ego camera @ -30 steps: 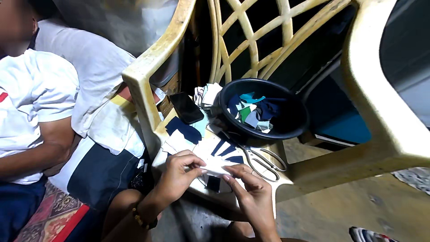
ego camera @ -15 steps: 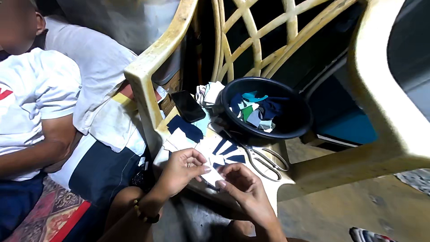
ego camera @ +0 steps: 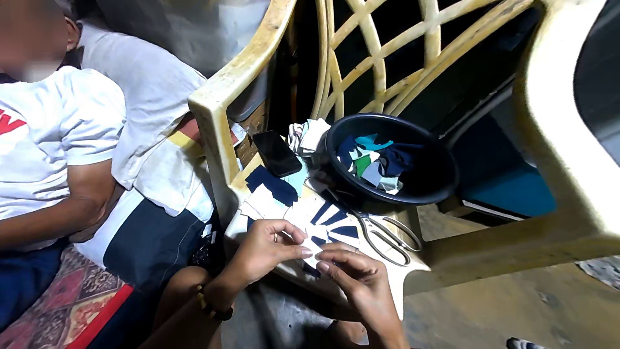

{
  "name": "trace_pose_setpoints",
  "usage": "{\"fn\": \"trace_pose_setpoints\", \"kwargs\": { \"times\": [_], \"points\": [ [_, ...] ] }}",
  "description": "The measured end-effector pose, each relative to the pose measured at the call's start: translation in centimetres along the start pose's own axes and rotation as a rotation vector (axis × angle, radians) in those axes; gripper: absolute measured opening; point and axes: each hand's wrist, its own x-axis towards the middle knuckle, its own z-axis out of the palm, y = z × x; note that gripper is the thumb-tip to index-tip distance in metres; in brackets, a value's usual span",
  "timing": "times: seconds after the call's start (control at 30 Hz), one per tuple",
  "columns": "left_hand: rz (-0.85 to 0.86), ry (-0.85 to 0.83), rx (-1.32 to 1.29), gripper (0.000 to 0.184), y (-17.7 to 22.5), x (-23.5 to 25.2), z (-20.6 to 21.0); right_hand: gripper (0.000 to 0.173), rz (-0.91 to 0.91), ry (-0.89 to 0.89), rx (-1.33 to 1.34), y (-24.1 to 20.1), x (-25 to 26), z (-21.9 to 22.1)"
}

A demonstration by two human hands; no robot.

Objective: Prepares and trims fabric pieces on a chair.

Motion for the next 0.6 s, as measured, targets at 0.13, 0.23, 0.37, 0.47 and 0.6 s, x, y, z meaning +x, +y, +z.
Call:
{"fn": "trace_pose_setpoints", "kwargs": {
  "times": [0.13,0.23,0.37,0.47,0.6],
  "points": [
    [0.049,-0.032,0.008,0.013,-0.37,0.07,0.00,0.014,-0.027,-0.008,-0.051,-0.07,-0.06,0.12],
    [0.076,-0.093,0.073,0.006,-0.68,0.14,-0.15,0.016,-0.044,-0.010,-0.051,-0.20,-0.13,0.26],
    [0.170,-0.088,0.149,0.015,-0.92,0.20,-0.05,0.017,-0.052,-0.023,-0.057,-0.21,-0.10,0.23],
    [0.202,-0.019,0.105,0.009,-0.86,0.10,0.22,0.017,-0.038,-0.014,-0.054,-0.26,-0.17,0.27],
    [0.229,0.051,0.076,0.004,-0.73,0.06,0.45,0.015,-0.017,-0.018,-0.011,-0.40,-0.21,0.21]
  ]
}}
